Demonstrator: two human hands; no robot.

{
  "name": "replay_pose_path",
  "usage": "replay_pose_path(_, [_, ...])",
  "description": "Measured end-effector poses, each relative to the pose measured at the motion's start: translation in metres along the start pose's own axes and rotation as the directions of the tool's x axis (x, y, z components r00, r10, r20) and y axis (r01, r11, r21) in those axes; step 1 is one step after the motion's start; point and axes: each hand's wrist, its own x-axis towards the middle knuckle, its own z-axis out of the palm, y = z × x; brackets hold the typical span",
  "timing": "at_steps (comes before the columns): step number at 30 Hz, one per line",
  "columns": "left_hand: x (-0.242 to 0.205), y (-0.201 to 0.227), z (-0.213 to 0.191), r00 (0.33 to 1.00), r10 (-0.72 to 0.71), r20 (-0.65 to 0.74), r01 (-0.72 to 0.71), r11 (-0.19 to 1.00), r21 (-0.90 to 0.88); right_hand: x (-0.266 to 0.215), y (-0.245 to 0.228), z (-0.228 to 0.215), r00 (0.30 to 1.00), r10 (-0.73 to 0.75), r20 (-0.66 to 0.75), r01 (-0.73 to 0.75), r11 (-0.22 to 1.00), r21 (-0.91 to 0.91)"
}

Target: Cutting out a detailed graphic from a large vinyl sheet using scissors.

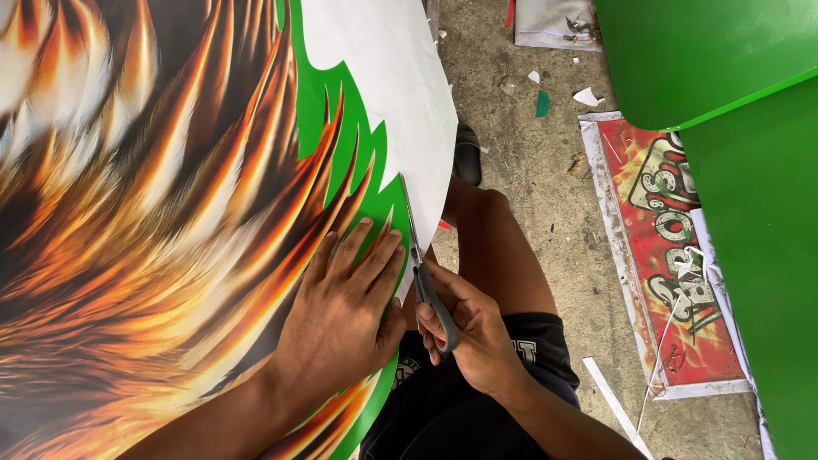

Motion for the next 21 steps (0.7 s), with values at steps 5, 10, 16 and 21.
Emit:
replay_pose_path(5, [-0.0010,0.0002,0.0003,1.000,-0.007,0.012,0.007,1.000,0.003,0.0002,-0.0049,-0.0018,1.000,0.021,-0.014,-0.021,0.999,-0.026])
replay_pose_path(10, [-0.0011,0.0001,0.0000,1.000,-0.004,0.015,0.004,1.000,0.012,0.0046,-0.0079,-0.0020,0.999,0.031,-0.020,-0.032,0.999,-0.016])
replay_pose_path(16, [-0.0014,-0.0002,0.0004,1.000,-0.008,0.026,0.008,1.000,-0.003,0.0049,-0.0042,-0.0050,1.000,0.017,0.002,-0.017,0.999,-0.029])
replay_pose_path(21, [-0.0016,0.0004,0.0005,1.000,-0.013,0.017,0.013,1.000,0.001,0.0051,-0.0053,-0.0025,0.999,0.048,-0.025,-0.048,0.999,-0.024])
